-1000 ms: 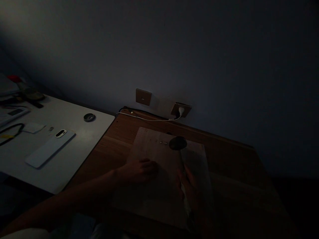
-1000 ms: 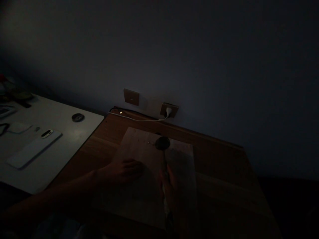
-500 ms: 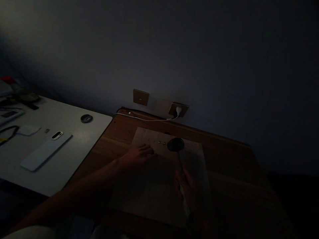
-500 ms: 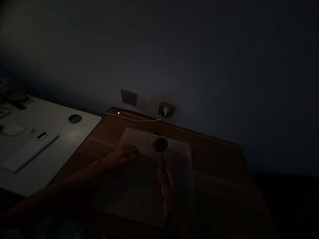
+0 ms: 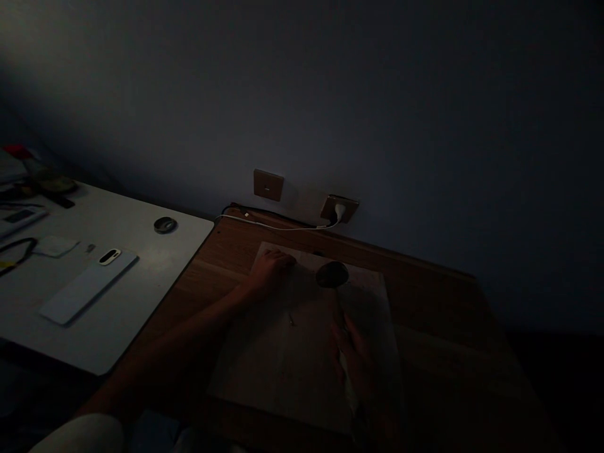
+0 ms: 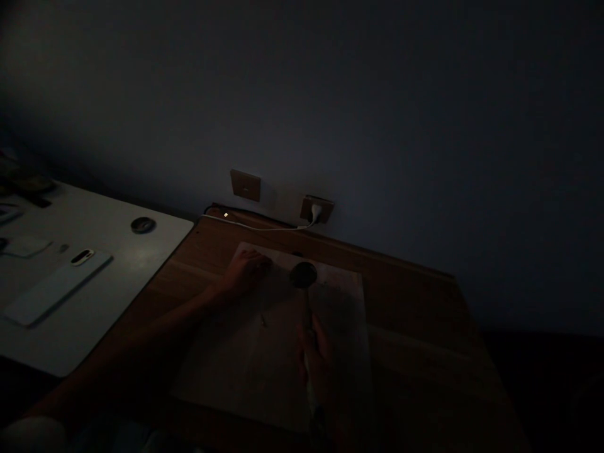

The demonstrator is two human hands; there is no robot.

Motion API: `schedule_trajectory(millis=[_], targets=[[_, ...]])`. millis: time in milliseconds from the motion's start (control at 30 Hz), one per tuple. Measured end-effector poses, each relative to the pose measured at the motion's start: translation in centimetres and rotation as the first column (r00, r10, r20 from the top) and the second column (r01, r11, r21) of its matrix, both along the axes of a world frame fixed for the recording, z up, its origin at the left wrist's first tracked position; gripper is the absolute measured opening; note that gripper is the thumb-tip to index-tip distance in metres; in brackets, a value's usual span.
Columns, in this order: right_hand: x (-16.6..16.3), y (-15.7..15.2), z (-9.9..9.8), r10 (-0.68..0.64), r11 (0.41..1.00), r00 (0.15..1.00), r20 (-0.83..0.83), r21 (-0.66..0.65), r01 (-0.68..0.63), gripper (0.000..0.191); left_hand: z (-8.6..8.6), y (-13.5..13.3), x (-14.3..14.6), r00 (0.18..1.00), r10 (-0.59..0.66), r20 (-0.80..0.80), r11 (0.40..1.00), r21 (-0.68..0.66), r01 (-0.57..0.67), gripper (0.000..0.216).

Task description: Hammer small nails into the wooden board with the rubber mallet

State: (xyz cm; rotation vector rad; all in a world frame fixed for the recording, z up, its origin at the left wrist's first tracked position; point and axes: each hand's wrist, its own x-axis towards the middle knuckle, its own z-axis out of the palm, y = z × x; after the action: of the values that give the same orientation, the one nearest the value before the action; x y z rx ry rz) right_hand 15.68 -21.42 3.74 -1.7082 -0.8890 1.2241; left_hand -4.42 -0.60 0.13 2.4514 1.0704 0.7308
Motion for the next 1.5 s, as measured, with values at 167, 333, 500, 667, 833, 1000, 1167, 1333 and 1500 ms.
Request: schedule_trajectory(millis=[167, 333, 500, 667, 833, 1000, 1167, 1333, 1500], targets=[[-0.3, 0.4, 0.1, -0.014, 0.999, 1.0, -0.004, -0.047, 0.014, 0.056, 0.0, 0.0, 0.3, 0.998, -0.065, 0.013, 0.998, -0.018, 0.065, 0.02], [-1.2, 1.3, 0.5, 0.041, 0.998, 0.999, -0.029, -0.038, -0.042, 0.062, 0.1, -0.1, 0.3, 0.991, -0.098, 0.086, 0.993, -0.052, 0.102, 0.018], [-1.9, 3.3, 1.0, 0.082, 0.997, 0.995, -0.052, -0.003, -0.082, 0.058, -0.3, 0.4, 0.3, 0.991, -0.067, 0.114, 0.993, -0.089, 0.077, 0.015], [-2.3, 4.7, 1.3, 0.122, 0.991, 0.992, -0.007, 0.057, -0.122, 0.049, -0.8, 0.5, 0.4, 0.989, -0.017, 0.145, 0.989, -0.144, 0.038, 0.023], [-2.9, 5.3, 1.0, 0.151, 0.984, 0.988, 0.019, 0.093, -0.152, 0.046, -0.8, 0.4, 0.3, 0.983, 0.01, 0.183, 0.981, -0.192, 0.025, 0.038], [-3.2, 5.2, 0.2, 0.132, 0.988, 0.991, -0.016, 0.086, -0.13, 0.044, -0.7, 0.3, 0.4, 0.98, 0.017, 0.198, 0.977, -0.214, 0.027, 0.04], [-3.2, 5.0, 0.3, 0.125, 0.989, 0.992, -0.014, 0.079, -0.124, 0.043, -0.5, 0.3, 0.5, 0.978, 0.025, 0.207, 0.973, -0.231, 0.024, 0.041], [-3.4, 4.9, 0.8, 0.129, 0.989, 0.992, -0.001, 0.068, -0.128, 0.044, -1.0, 0.4, 0.3, 0.974, 0.025, 0.226, 0.968, -0.248, 0.033, 0.043], [-3.5, 5.0, 0.7, 0.097, 0.992, 0.995, 0.012, 0.074, -0.098, 0.05, -1.8, 0.7, 0.3, 0.971, 0.017, 0.238, 0.964, -0.261, 0.047, 0.049]])
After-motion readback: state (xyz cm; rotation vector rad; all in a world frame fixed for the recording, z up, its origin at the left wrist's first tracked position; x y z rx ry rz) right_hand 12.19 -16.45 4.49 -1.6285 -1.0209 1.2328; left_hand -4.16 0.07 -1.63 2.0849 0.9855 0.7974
